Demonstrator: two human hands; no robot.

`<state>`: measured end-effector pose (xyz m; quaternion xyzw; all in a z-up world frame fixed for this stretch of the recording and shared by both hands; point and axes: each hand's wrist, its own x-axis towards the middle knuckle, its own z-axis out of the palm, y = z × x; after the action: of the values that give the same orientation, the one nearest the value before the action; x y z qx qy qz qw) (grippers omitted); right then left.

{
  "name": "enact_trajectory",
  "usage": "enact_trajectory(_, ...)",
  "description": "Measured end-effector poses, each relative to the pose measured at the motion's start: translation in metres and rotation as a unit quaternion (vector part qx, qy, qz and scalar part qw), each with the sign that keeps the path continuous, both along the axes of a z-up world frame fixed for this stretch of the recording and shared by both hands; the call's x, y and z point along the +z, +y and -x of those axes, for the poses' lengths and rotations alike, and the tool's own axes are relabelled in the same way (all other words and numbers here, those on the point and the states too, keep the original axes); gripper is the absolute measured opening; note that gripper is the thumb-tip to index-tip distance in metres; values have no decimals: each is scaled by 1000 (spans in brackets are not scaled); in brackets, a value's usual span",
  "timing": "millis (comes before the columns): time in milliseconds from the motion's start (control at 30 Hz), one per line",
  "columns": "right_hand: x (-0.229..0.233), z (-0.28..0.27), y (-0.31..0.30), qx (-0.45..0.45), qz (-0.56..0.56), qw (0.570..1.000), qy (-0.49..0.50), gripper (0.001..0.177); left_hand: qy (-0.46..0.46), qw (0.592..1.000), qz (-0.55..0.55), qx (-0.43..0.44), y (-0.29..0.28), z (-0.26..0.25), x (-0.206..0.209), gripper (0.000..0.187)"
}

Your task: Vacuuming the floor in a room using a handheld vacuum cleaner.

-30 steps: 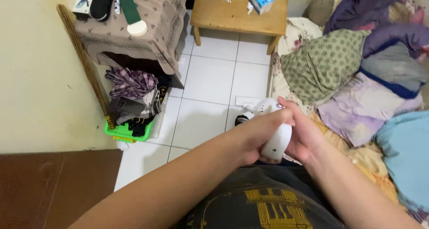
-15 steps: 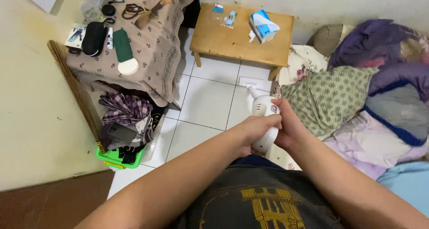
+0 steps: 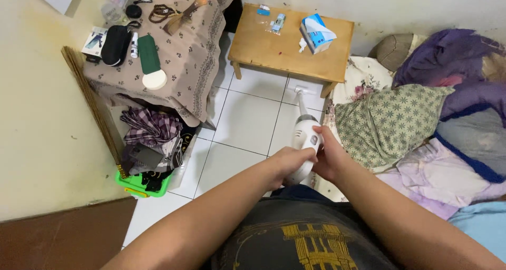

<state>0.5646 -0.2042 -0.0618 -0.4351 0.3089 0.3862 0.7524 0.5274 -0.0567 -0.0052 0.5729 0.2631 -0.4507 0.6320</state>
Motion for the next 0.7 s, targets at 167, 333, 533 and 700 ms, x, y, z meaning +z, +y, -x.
enact_trajectory(167, 49, 60, 25, -66, 44, 994, 70, 84, -17, 999, 29, -33, 12, 49, 13, 53)
enact_trajectory(333, 64, 129, 47, -65, -28, 997, 13, 81, -36, 993, 53, -103, 27, 117, 28, 55)
enact_trajectory(533, 57, 216, 67, -107, -104, 988, 36, 66, -222, 931, -156, -245, 58, 208, 73, 83)
enact_trajectory(700, 69, 267, 77, -51, -90, 994, 43, 65, -304, 886, -195, -291, 79, 275, 109, 76)
